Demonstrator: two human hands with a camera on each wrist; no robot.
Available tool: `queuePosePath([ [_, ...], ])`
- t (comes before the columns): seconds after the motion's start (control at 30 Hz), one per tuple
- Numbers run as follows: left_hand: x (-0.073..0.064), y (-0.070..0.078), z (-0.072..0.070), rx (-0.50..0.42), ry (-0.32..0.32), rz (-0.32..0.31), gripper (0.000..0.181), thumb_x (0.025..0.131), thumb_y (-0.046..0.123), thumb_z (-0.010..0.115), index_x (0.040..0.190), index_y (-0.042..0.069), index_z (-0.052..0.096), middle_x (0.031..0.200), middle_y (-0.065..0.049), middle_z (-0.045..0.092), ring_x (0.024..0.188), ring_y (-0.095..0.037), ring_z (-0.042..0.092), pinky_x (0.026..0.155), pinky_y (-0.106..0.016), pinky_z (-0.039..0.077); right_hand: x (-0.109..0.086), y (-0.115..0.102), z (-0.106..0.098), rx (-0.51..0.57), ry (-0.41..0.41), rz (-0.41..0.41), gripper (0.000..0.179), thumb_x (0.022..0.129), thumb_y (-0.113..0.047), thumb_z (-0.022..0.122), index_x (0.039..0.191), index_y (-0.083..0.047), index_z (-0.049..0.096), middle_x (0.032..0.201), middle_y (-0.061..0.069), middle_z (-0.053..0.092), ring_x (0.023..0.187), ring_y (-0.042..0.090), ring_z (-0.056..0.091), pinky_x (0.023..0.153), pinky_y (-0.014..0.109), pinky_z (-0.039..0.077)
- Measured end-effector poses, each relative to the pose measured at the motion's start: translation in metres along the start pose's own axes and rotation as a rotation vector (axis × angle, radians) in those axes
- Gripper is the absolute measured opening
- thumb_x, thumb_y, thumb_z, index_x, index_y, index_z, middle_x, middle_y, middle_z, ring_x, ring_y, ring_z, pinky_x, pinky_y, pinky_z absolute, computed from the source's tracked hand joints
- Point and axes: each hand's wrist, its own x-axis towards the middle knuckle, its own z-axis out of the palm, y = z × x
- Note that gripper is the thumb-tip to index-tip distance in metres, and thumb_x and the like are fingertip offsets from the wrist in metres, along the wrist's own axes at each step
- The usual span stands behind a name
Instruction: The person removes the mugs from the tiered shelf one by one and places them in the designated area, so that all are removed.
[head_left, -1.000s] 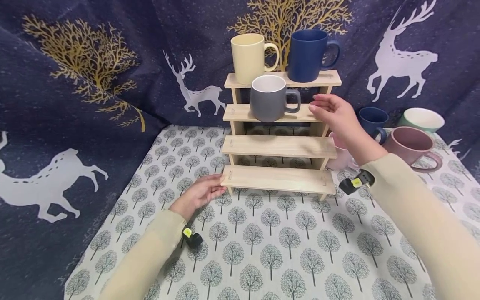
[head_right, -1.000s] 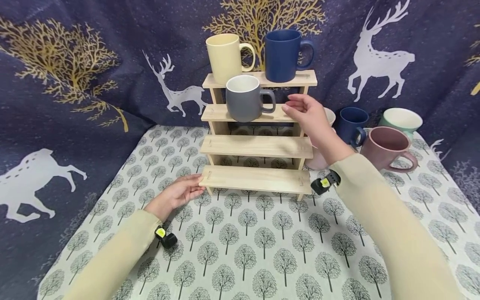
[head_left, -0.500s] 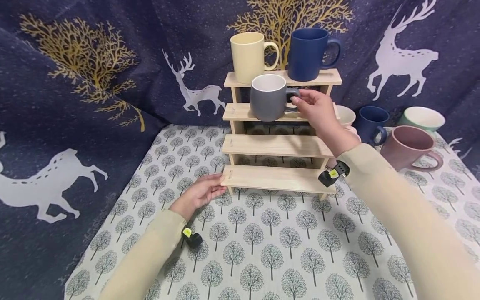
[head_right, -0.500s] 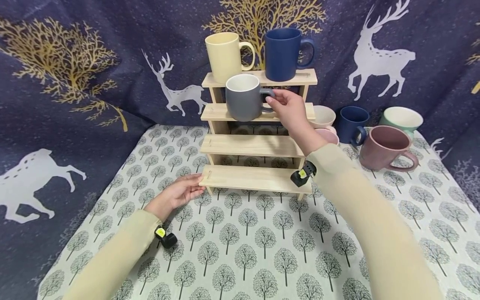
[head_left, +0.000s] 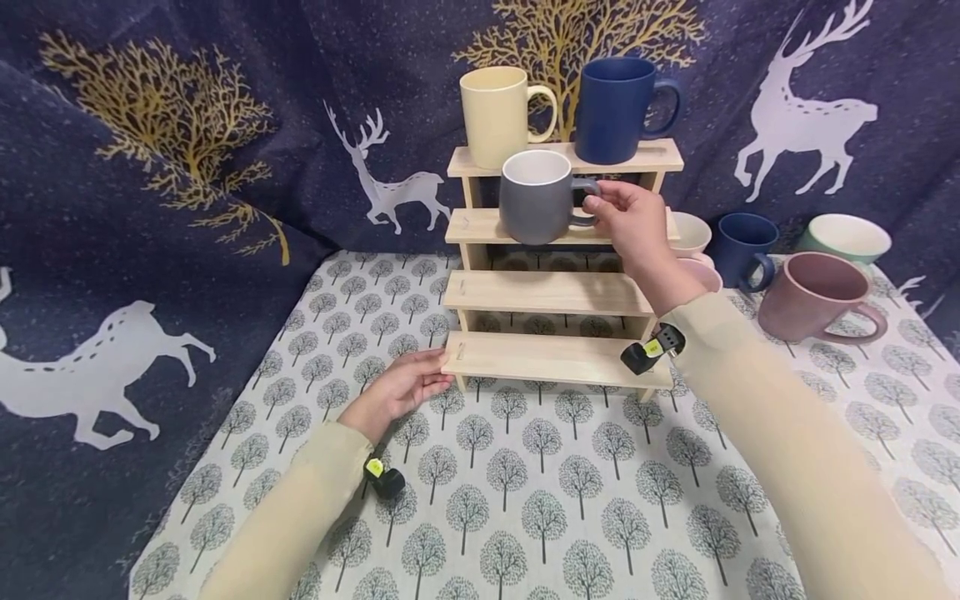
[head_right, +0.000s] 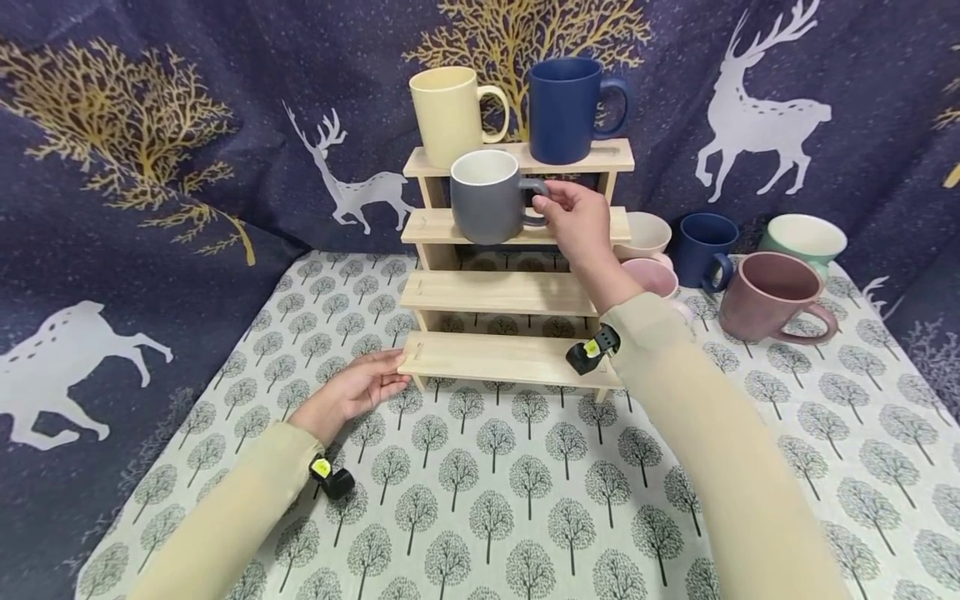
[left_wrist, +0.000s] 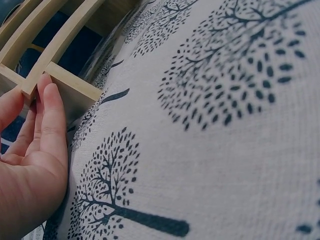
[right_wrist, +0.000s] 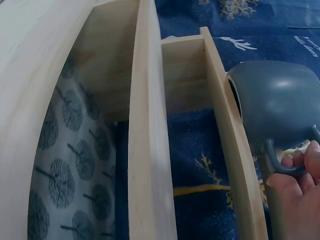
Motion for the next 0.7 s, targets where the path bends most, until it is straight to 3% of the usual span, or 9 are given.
queuePosePath([
  [0.27, 0.000, -0.001, 0.000, -0.023, -0.001, -0.001, 0.055, 0.106, 0.006, 0.049, 0.154, -0.010, 0.027, 0.089, -0.002, 0.071, 0.076, -0.007, 0.069, 0.076, -0.011, 0.065, -0.006, 0.002, 0.003, 0.051, 0.053, 0.013, 0.035, 0.097, -0.004, 0.068, 0.130, 0.009, 0.064, 0.068, -0.026, 0.064, 0.071, -0.008, 0.061, 0.061, 0.005, 0.054],
  [0.7, 0.000, -0.001, 0.000, -0.018, -0.002, 0.006, 0.055, 0.105, 0.006, 0.050, 0.153, -0.009, 0.029, 0.089, -0.001, 0.071, 0.076, -0.007, 0.070, 0.076, -0.011, 0.065, -0.014, 0.002, 0.003, 0.064, 0.050, -0.026, 0.032, 0.099, -0.005, 0.066, 0.127, 0.010, 0.065, 0.067, -0.026, 0.064, 0.068, -0.004, 0.057, 0.060, 0.005, 0.051],
])
